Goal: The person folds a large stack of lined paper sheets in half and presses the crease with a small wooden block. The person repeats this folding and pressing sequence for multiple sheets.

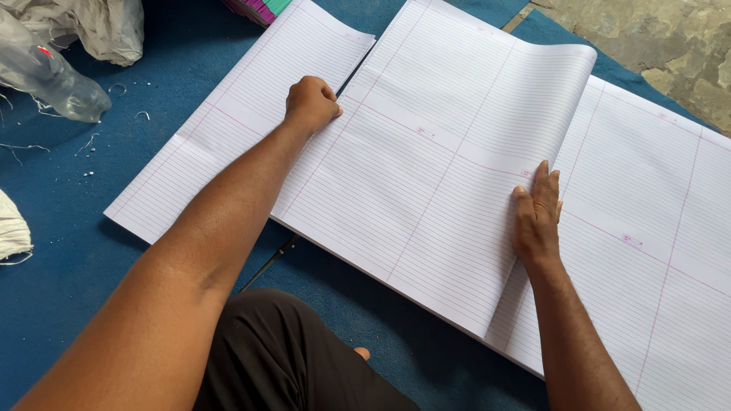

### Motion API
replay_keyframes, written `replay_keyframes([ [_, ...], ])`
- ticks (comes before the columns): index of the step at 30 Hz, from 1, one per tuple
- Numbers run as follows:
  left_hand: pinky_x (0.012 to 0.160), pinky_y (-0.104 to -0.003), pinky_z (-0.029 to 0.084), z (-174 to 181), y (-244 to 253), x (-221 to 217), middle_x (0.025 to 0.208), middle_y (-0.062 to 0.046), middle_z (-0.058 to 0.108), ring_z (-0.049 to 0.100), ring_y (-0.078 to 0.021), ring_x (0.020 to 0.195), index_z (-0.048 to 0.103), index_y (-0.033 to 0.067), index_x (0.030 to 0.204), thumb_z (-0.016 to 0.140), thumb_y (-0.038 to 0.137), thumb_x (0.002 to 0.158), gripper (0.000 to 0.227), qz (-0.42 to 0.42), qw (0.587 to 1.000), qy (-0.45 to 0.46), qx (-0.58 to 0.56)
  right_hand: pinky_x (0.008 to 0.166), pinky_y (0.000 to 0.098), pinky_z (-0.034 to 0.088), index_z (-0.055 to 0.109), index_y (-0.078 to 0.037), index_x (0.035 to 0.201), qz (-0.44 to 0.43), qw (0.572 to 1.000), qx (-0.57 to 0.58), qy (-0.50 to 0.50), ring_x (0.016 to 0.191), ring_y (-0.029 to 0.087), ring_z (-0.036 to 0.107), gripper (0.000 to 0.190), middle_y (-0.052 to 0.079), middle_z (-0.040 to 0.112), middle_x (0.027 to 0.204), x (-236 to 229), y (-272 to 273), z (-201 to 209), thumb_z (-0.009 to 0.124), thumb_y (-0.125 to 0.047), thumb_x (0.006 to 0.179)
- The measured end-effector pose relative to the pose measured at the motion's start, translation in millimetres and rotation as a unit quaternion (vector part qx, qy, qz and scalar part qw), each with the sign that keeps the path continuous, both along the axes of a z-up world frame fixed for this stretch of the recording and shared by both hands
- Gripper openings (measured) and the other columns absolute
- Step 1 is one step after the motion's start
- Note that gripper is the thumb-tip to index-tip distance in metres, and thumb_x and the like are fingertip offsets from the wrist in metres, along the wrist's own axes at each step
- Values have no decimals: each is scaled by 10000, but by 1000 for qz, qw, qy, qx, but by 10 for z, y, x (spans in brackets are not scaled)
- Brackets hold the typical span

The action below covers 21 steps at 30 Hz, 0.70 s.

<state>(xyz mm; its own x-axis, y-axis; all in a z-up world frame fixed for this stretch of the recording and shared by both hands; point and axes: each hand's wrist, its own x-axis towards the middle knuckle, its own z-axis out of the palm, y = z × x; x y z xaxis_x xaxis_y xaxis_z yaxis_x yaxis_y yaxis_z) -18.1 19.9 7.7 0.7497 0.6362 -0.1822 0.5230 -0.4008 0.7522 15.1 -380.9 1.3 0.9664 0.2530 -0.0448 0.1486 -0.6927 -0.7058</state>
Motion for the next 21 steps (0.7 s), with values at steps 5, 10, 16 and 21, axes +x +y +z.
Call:
replay_keyframes([
  [5, 812, -272, 636, -5, 12, -2, 943, -107, 766, 756, -173, 885, 731, 69, 815, 815, 57, 792, 89, 29, 999, 9, -32, 1234, 547, -80, 75, -114, 1620, 16, 999, -26, -8, 1571, 344, -31, 697, 219, -9, 1690, 36, -41, -68, 334, -354, 1019],
  [10, 810, -272, 623, 12, 31, 30, 949, -92, 771, 745, -168, 896, 758, 72, 816, 812, 43, 781, 70, 35, 999, 12, -23, 1232, 550, -105, 72, -118, 1621, 13, 999, -52, 0, 1577, 343, -49, 686, 223, -51, 1688, 34, 31, -71, 354, -331, 1032],
  [16, 771, -267, 650, -54, 56, 69, 916, -95, 767, 759, -165, 869, 735, 74, 793, 774, 33, 816, 61, 42, 999, 20, -21, 1257, 531, -34, 103, -146, 1623, -2, 988, -156, 16, 1544, 395, -20, 676, 233, -124, 1672, -29, 166, 1, 343, -369, 1031],
  [21, 851, -298, 617, -267, 176, 176, 945, -111, 779, 770, -208, 932, 771, 50, 840, 737, 86, 869, 56, 9, 999, 39, 17, 1247, 532, 45, 144, -138, 1617, 8, 974, -227, 8, 1551, 404, -54, 650, 266, -158, 1648, -43, 184, 44, 316, -392, 1044],
])
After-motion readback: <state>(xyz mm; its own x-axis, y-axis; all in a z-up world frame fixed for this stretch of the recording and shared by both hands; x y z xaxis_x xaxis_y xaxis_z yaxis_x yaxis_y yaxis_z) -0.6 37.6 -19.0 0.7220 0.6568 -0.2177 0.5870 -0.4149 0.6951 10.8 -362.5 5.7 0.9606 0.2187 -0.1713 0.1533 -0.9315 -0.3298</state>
